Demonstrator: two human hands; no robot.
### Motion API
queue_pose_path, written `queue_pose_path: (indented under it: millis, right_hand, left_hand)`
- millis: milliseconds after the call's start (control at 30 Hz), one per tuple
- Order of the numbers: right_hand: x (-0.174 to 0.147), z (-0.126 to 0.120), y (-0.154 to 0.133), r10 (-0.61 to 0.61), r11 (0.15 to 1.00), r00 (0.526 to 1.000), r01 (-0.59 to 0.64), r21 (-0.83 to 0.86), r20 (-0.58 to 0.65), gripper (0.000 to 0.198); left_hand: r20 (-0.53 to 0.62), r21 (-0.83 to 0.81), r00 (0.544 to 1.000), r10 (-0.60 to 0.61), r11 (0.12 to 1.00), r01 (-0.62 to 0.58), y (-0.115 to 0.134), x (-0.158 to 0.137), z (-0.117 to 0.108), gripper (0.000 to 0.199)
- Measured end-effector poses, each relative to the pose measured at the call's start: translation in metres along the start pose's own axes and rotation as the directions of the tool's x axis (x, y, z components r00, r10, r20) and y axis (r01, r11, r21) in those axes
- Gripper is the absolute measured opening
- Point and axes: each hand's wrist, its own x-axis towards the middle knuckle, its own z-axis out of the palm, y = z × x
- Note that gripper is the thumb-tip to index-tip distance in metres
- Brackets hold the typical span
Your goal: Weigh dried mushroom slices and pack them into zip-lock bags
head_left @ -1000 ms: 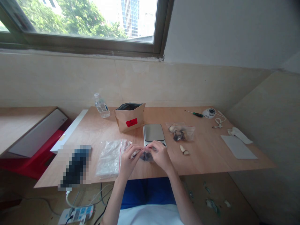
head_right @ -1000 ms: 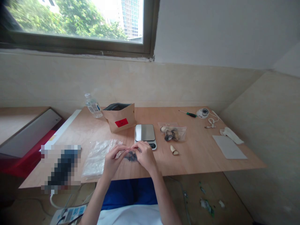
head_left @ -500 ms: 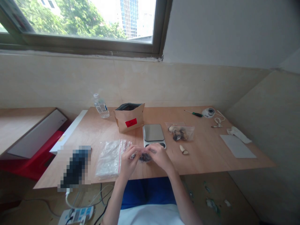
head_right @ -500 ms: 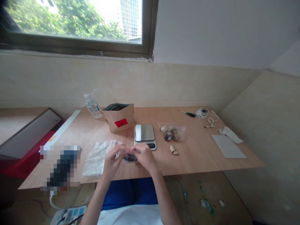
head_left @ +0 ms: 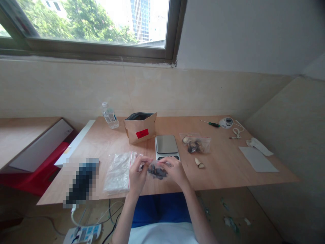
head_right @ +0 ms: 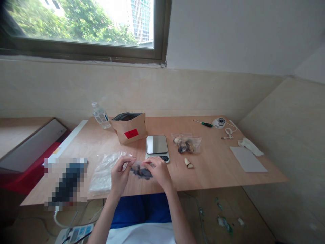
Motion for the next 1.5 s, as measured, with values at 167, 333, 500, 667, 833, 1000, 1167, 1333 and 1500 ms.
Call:
queue_pose_path:
  millis: [167,333,500,667,833,1000,1167,1333,1500]
  right_hand:
    - [-0.001,-0.007,-0.002,-0.004,0.999,1.0,0.002,-0.051,-0.029,0.023]
    - [-0.001,-0.009,0.0,0.01,0.998,0.999,-0.012,-0.058,-0.04,0.013]
    - [0.002,-0.025,0.012,0.144,0.989,0.99,-0.144,0.019,0.001,0.021]
    - [0.0,-0.028,0.027,0.271,0.927,0.962,-0.271,0.26,0.036,0.022]
    - [-0.005,-0.017,0.027,0.353,0.819,0.935,-0.31,0.482,0.001,0.026]
    - [-0.008,-0.01,0.02,0.42,0.763,0.904,-0.306,0.569,-0.077,0.026]
    - [-0.007,-0.004,0.013,0.455,0.755,0.875,-0.279,0.593,-0.168,0.027]
    - [-0.006,-0.003,0.013,0.503,0.669,0.859,-0.316,0.673,-0.096,0.029]
    - [-0.01,-0.003,0.011,0.5,0.669,0.862,-0.321,0.671,-0.086,0.026]
  left_hand:
    - [0.016,-0.051,0.999,-0.046,0.998,0.047,0.003,0.0,0.002,0.012]
    - [0.088,-0.075,0.992,-0.089,0.993,0.095,0.004,0.002,0.004,0.013]
    - [-0.092,-0.194,0.957,-0.276,0.948,0.254,-0.004,0.0,0.001,0.021]
    - [-0.125,-0.379,0.914,-0.386,0.87,0.316,-0.009,-0.001,0.002,0.025]
    - [-0.173,-0.434,0.899,-0.402,0.85,0.297,-0.005,-0.001,0.007,0.026]
    - [-0.179,-0.412,0.893,-0.412,0.856,0.312,-0.003,-0.001,0.01,0.026]
    - [-0.21,-0.398,0.878,-0.43,0.858,0.325,0.0,-0.002,0.012,0.026]
    - [-0.217,-0.416,0.87,-0.443,0.848,0.328,0.001,-0.003,0.012,0.026]
    - [-0.2,-0.469,0.85,-0.488,0.809,0.355,0.001,-0.002,0.011,0.028]
